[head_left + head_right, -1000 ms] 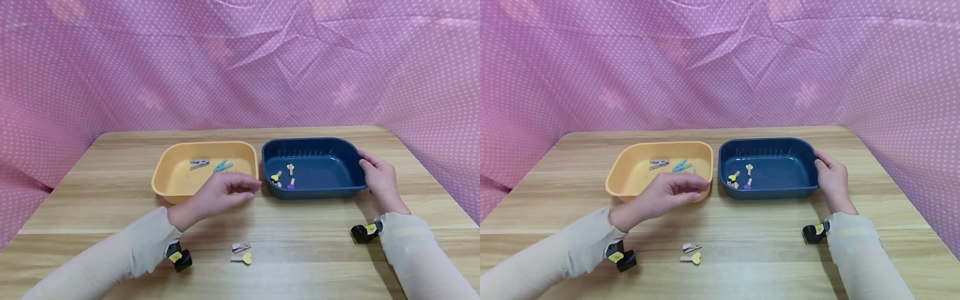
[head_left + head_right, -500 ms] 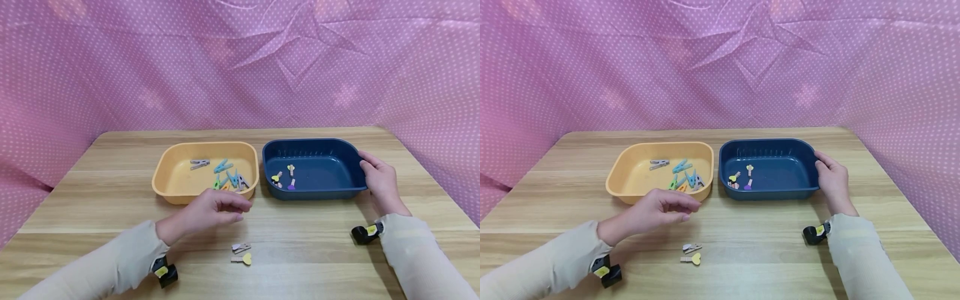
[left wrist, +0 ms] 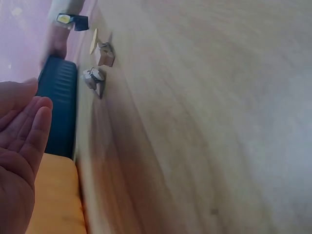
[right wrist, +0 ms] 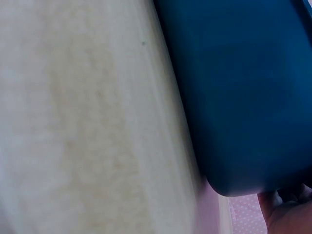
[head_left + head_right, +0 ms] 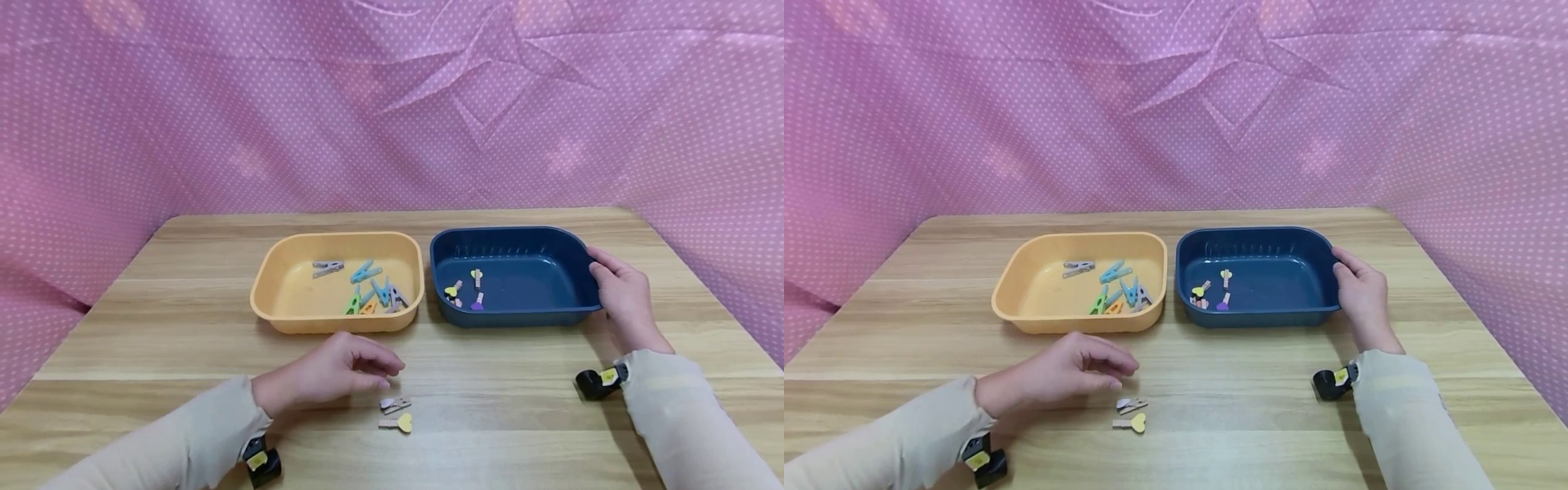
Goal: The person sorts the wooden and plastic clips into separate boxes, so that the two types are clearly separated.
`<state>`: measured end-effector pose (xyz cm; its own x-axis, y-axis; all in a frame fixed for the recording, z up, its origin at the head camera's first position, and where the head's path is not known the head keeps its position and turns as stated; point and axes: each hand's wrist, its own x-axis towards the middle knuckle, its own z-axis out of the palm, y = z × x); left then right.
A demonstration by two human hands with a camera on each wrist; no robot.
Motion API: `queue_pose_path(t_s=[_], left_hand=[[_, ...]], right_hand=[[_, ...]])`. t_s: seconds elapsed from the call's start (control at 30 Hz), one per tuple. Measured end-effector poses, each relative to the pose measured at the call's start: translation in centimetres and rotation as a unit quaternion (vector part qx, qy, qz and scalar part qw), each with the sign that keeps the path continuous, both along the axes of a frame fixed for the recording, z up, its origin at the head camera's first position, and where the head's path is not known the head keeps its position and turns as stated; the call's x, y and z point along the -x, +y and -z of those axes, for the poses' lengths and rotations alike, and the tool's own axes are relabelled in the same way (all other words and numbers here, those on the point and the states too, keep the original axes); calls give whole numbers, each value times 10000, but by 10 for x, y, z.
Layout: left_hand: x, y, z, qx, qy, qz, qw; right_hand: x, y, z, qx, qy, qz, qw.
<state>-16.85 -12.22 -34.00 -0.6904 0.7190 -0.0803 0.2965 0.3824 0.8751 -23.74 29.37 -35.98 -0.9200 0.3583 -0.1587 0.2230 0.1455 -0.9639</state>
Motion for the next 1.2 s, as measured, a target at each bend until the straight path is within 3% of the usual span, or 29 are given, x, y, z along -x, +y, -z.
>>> queue_pose_path(t_s=[0.4, 0.8, 1.2], left_hand=[[-1, -1, 15, 334, 0, 290, 9990], [-2, 1, 15, 543, -1, 377, 9978], [-3, 3, 19, 474, -55, 402, 9981]], right_hand=[[-5, -7, -9, -207, -49, -81, 9997], [-5, -8, -10, 119, -22, -13, 9999], [-3, -5, -6, -222, -64, -11, 9997]])
